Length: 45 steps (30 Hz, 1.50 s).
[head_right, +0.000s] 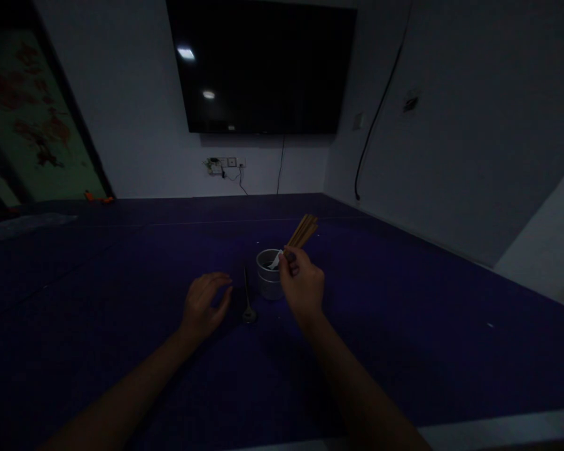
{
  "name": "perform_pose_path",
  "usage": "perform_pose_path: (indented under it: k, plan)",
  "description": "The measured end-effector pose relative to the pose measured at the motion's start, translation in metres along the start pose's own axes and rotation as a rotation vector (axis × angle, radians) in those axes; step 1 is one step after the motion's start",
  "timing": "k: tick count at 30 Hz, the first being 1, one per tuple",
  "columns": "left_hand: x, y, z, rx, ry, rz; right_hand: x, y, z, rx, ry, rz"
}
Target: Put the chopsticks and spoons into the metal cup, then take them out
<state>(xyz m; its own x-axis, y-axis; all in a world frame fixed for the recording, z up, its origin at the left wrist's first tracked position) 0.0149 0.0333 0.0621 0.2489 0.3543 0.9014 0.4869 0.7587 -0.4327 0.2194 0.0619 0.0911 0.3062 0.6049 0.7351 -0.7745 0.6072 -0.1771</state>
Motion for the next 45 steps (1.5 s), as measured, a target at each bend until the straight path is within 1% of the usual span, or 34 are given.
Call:
perform_pose_path:
  k: [5,9,12,14,16,17,19,20,21,22,25,26,28,31,34,40,45]
  plan:
    - [-0.001,0.001,-0.001,0.008,0.009,0.008,0.0,-0.001,0.001,-0.021,-0.015,-0.005]
    - [-0.001,0.002,0.0,-0.008,-0.004,0.026,-0.002,-0.008,0.01,-0.062,-0.092,-0.081]
    - [0.0,0.003,0.001,-0.017,-0.01,0.036,-0.007,-0.02,0.022,-0.072,-0.206,-0.194]
    - [0.0,0.004,0.0,-0.017,-0.004,0.04,-0.013,-0.026,0.033,-0.098,-0.316,-0.259]
    - [0.0,0.004,0.0,-0.016,0.002,0.044,-0.02,-0.026,0.045,-0.13,-0.463,-0.249]
    - [-0.001,0.005,0.0,-0.015,0.002,0.049,-0.024,-0.022,0.052,-0.134,-0.549,-0.205]
    - [-0.001,0.006,0.001,-0.01,-0.006,0.064,-0.033,-0.008,0.062,-0.123,-0.688,-0.044]
    - [-0.001,0.007,0.001,-0.006,-0.011,0.074,-0.036,0.002,0.065,-0.116,-0.719,0.062]
    - [-0.001,0.008,0.002,-0.002,-0.015,0.084,-0.038,0.013,0.064,-0.12,-0.715,0.184]
    - [-0.002,0.009,0.002,-0.001,-0.017,0.093,-0.04,0.025,0.061,-0.138,-0.681,0.316]
    - [-0.002,0.011,0.003,-0.007,-0.019,0.108,-0.047,0.058,0.042,-0.255,-0.485,0.7]
    - [-0.002,0.011,0.003,-0.007,-0.02,0.112,-0.05,0.066,0.034,-0.296,-0.414,0.801]
    - [-0.003,0.013,0.004,-0.002,-0.022,0.122,-0.055,0.075,0.02,-0.359,-0.293,0.937]
    - [-0.003,0.014,0.004,-0.001,-0.025,0.132,-0.061,0.081,0.004,-0.417,-0.178,1.039]
    - [-0.003,0.015,0.004,-0.001,-0.032,0.14,-0.066,0.085,-0.004,-0.41,-0.138,1.087]
    - [-0.003,0.017,0.004,0.003,-0.035,0.169,-0.072,0.089,-0.014,-0.392,-0.072,1.121]
    - [-0.003,0.019,0.004,-0.004,-0.04,0.193,-0.075,0.091,-0.015,-0.395,-0.079,1.133]
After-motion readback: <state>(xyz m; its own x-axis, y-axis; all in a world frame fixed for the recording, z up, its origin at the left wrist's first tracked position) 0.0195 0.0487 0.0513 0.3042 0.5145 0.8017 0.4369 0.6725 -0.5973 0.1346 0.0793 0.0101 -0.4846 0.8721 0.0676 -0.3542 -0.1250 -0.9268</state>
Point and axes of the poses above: each hand's wrist, its own x-axis towards the middle knuckle, its own y-axis out of the palm, z = x × y, the point moved 8 cm from there along x, towards the middle knuckle, and after that the axes turned 9 degrees about x, right-handed, at the moved point
